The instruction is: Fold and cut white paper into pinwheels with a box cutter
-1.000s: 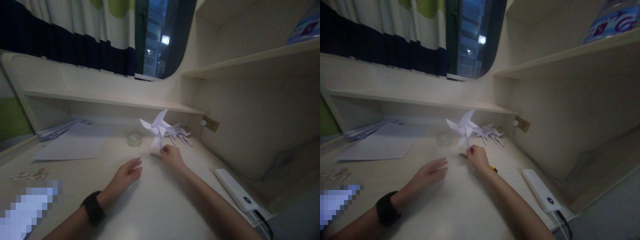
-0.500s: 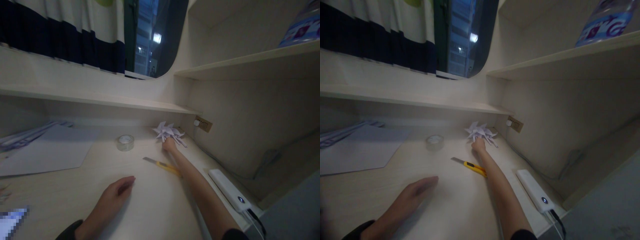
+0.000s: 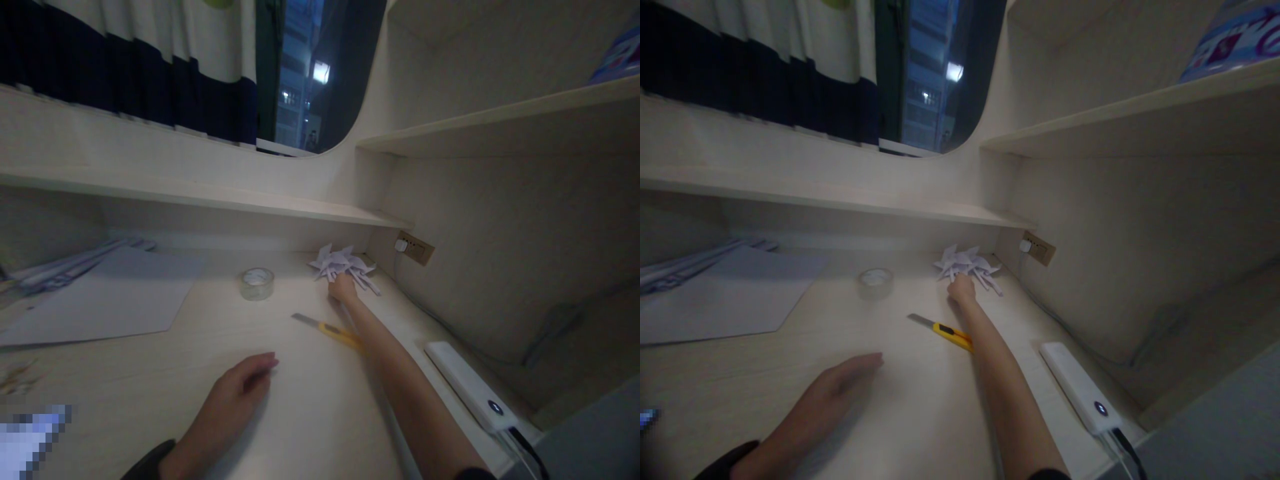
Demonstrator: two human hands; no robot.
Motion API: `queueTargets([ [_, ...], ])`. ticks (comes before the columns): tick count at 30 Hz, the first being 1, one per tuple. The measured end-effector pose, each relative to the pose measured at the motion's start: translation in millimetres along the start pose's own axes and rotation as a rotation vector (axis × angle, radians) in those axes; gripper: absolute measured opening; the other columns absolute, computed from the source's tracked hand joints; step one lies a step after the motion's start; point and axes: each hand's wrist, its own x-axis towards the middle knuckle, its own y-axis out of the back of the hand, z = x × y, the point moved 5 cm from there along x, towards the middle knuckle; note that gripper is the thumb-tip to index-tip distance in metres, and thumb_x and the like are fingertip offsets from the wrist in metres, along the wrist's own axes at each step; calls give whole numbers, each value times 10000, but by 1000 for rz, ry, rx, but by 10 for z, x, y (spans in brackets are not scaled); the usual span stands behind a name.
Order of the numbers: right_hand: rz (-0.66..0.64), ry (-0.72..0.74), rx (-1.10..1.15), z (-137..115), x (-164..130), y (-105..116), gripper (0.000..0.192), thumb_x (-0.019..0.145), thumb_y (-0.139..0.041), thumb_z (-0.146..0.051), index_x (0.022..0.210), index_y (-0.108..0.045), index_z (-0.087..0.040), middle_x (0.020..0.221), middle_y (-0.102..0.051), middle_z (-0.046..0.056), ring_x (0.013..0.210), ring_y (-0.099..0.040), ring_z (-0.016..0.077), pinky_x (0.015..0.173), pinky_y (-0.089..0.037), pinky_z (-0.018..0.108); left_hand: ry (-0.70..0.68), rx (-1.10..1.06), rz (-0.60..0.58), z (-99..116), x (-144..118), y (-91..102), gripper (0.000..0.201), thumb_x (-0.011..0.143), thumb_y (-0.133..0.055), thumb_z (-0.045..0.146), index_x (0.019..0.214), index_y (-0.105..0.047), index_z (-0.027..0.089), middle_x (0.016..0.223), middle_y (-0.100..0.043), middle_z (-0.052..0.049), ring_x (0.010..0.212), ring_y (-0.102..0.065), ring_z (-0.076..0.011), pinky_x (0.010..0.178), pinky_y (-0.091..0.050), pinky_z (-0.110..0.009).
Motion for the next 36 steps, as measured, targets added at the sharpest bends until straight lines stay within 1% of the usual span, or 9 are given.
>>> queueTargets([
  [7, 39, 7, -13, -81, -168, 113, 322, 896, -553, -323, 1162, -539, -141, 1169, -557, 98, 985, -584, 205, 830, -504, 399, -12, 6, -5, 27, -9, 9, 299, 686, -586, 364, 899, -737, 219, 1079, -700, -88, 1040, -618, -298, 1000, -398, -484],
  [13, 76, 33, -12, -142, -279, 231, 338, 856, -584, -314, 1058, -625, -46, 1053, -635, 239, 1002, -612, 260, 819, -455, 291, -30, 9, 3, 52, -13, 20, 290, 678, -588, 339, 887, -742, 209, 1045, -709, -101, 1016, -629, -307, 995, -400, -501],
  [19, 129, 69, -16, -167, -358, 352, 394, 857, -546, -403, 1029, -650, -65, 1012, -665, 230, 958, -634, 265, 781, -435, 296, -92, 33, -27, 59, -11, -16, 279, 699, -569, 255, 913, -741, 207, 1081, -694, -110, 1034, -621, -295, 991, -407, -499],
  [23, 209, 147, -11, -286, -595, 437, 446, 914, -409, -467, 970, -664, -106, 966, -680, 182, 906, -637, 247, 700, -409, 278, -215, 101, -15, 36, -79, -78, 326, 749, -513, 179, 1009, -707, 210, 1138, -667, -98, 1074, -601, -258, 998, -418, -456],
  [25, 233, 225, 3, -383, -845, 415, 501, 939, -320, -492, 867, -672, -142, 849, -695, 128, 824, -640, 213, 648, -381, 258, -293, 249, -25, 79, -157, -136, 356, 804, -473, 161, 1100, -663, 214, 1204, -630, -91, 1132, -562, -244, 1024, -396, -444],
  [27, 236, 336, 20, -469, -1164, 338, 526, 934, -311, -524, 750, -657, -173, 727, -684, 79, 710, -627, 179, 592, -343, 249, -365, 405, -100, 163, -236, -228, 366, 852, -443, 166, 1173, -614, 205, 1269, -583, -101, 1173, -529, -251, 1023, -397, -438],
  [30, 245, 693, 9, -595, -1691, 198, 491, 940, -343, -464, 654, -624, -180, 628, -656, 58, 585, -589, 147, 541, -280, 258, -434, 542, -137, 326, -265, -274, 341, 887, -434, 175, 1193, -584, 190, 1212, -614, -116, 1090, -582, -245, 957, -454, -403],
  [33, 295, 953, -27, -614, -2052, 130, 431, 939, -368, -365, 643, -618, -177, 604, -636, 52, 532, -558, 134, 527, -247, 274, -581, 677, -161, 477, -183, -167, 304, 911, -411, 158, 1149, -600, 163, 1207, -611, -125, 1130, -545, -243, 993, -402, -412],
  [36, 366, 1053, -46, -604, -2137, 128, 402, 938, -375, -308, 654, -627, -175, 595, -615, 48, 527, -543, 137, 535, -259, 281, -582, 834, -117, 480, -2, 192, 261, 883, -433, 133, 1022, -654, 135, 1058, -663, -146, 1027, -585, -269, 927, -425, -443],
])
